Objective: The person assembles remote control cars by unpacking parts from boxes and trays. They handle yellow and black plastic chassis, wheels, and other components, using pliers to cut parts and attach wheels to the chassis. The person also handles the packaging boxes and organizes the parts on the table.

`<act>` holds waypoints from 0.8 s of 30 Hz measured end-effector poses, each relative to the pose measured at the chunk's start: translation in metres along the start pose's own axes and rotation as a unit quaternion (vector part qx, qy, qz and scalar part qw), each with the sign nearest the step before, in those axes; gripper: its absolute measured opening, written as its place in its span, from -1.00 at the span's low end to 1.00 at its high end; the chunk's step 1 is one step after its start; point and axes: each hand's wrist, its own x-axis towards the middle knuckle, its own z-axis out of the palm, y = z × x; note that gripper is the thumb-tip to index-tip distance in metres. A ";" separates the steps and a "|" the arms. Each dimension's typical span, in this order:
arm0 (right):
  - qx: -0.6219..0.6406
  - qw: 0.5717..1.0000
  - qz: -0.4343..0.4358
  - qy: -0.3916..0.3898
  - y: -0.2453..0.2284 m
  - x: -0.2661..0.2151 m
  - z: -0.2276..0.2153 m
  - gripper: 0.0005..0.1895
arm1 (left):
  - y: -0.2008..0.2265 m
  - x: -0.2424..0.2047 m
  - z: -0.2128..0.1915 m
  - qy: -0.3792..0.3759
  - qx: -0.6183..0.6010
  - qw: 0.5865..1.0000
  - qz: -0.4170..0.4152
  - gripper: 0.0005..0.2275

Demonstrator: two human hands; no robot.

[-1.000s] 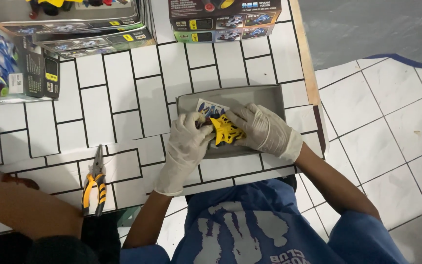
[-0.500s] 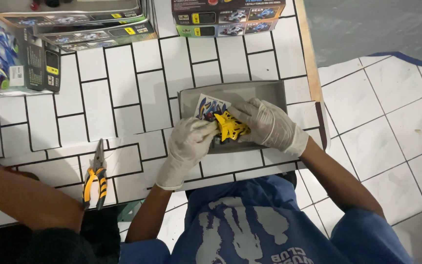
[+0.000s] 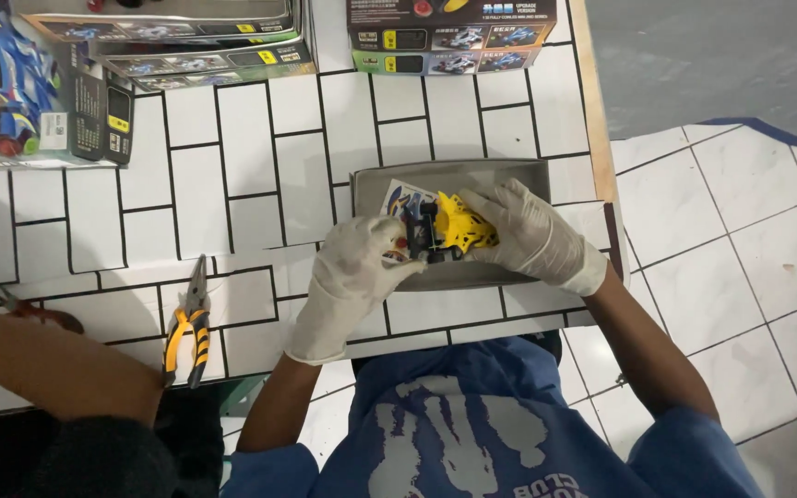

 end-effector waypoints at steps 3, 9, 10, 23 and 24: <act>0.020 0.999 0.028 0.014 -0.001 -0.003 -0.007 0.05 | 0.012 0.008 -0.012 0.026 0.015 0.999 0.026 -0.41; 0.289 0.944 0.145 0.067 -0.028 0.001 -0.029 0.28 | 0.035 0.021 0.008 0.096 -0.218 0.969 0.064 -0.23; 0.281 0.944 0.156 0.073 -0.032 -0.002 -0.027 0.12 | 0.039 0.027 0.010 0.069 -0.326 0.941 0.065 -0.20; 0.575 0.811 0.078 0.071 -0.025 -0.014 -0.040 -0.28 | 0.022 0.040 -0.017 0.236 0.078 0.928 0.276 -0.74; 0.575 0.812 0.075 0.072 -0.027 -0.015 -0.042 -0.28 | 0.021 0.041 -0.021 0.238 0.080 0.928 0.277 -0.74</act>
